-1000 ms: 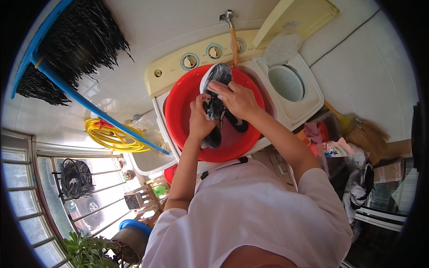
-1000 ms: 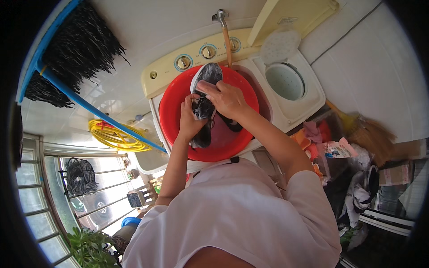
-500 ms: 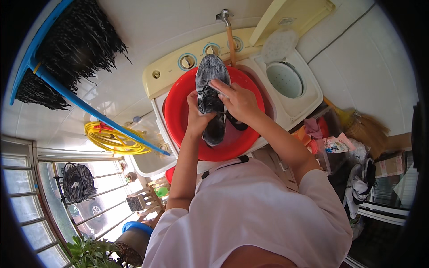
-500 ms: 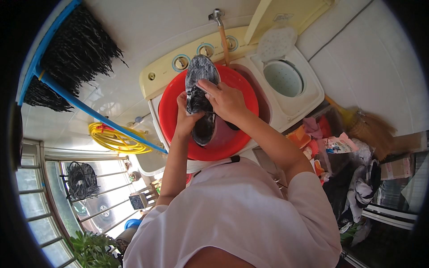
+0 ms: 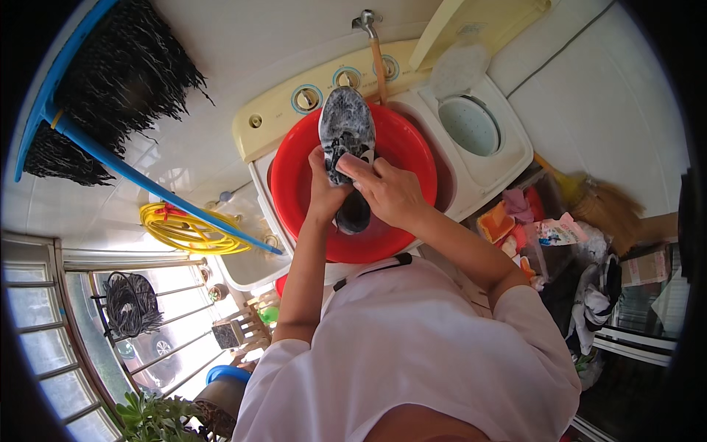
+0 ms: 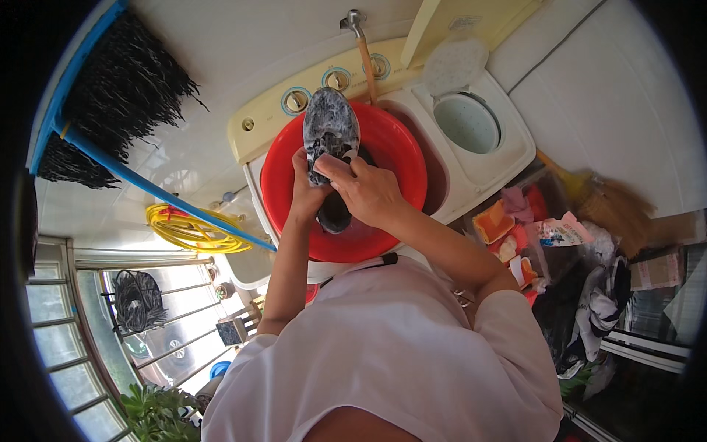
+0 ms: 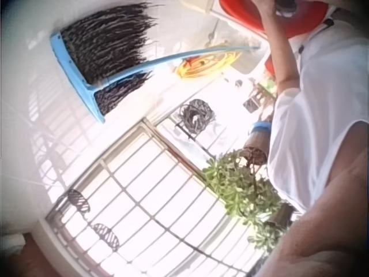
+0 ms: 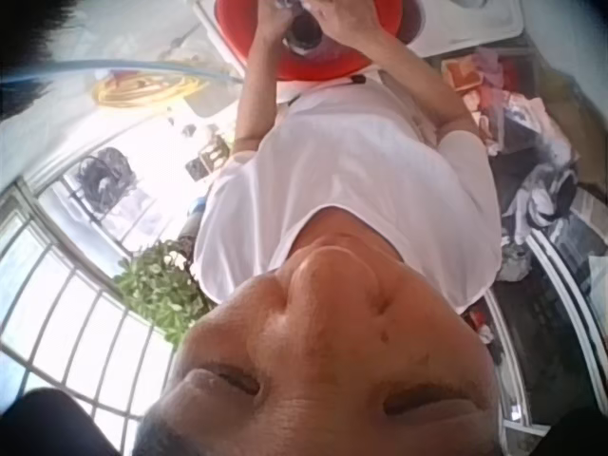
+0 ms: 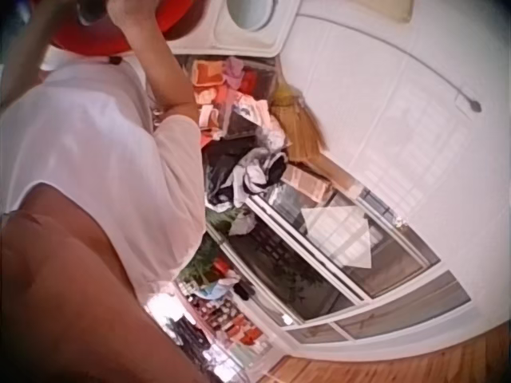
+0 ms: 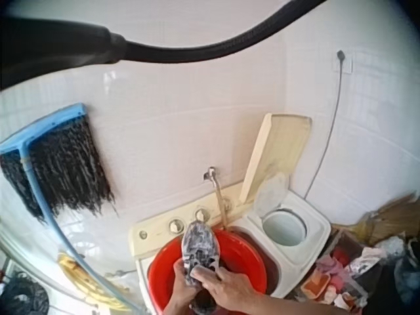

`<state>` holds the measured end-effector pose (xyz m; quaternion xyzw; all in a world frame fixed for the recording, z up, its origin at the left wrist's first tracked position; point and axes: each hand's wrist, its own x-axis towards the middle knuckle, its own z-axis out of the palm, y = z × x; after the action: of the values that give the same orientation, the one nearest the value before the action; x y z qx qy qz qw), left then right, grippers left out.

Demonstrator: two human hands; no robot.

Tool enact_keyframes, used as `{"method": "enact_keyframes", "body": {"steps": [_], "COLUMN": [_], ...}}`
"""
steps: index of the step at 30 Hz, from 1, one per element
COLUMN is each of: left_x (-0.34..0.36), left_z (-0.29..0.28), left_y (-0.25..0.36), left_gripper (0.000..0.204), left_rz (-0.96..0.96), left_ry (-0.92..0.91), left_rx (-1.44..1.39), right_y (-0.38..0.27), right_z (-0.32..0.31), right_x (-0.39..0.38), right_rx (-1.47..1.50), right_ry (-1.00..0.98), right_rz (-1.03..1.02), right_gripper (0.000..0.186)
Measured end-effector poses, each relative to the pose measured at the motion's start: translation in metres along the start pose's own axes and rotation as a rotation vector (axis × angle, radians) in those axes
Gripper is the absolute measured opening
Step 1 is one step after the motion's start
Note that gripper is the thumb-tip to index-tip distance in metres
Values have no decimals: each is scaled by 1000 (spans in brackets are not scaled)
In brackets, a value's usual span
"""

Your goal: The person removes a pair of black and white sneakers from a washing machine and places them into a red basin. They then scrub the shoes with a brush and soap, rinsing them under running water from a tap.

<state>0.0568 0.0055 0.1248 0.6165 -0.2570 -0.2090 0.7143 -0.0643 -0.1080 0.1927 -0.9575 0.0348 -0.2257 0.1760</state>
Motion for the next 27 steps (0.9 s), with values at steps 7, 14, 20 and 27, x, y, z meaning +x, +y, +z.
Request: {"method": "enact_keyframes", "body": {"steps": [7,14,20,27], "left_x": [6,-4,-3,-3], "left_z": [-1,-1,4,-9], "left_y": [1,13,20,3], "left_gripper": [80,83,76,78], "left_rz": [16,-72,-126,-206], "left_ry": [24,-64,61,-47], "left_rx": [-61,-197,-393,-598], "right_y": [13,24,26,25], "right_z": [16,13,-4,2], "right_x": [24,20,18,12], "right_rx": [23,-50,-75,73], "right_ry": [138,182,192,277], "right_rz": [34,32,75,89], "right_gripper": [56,53,52,56]}}
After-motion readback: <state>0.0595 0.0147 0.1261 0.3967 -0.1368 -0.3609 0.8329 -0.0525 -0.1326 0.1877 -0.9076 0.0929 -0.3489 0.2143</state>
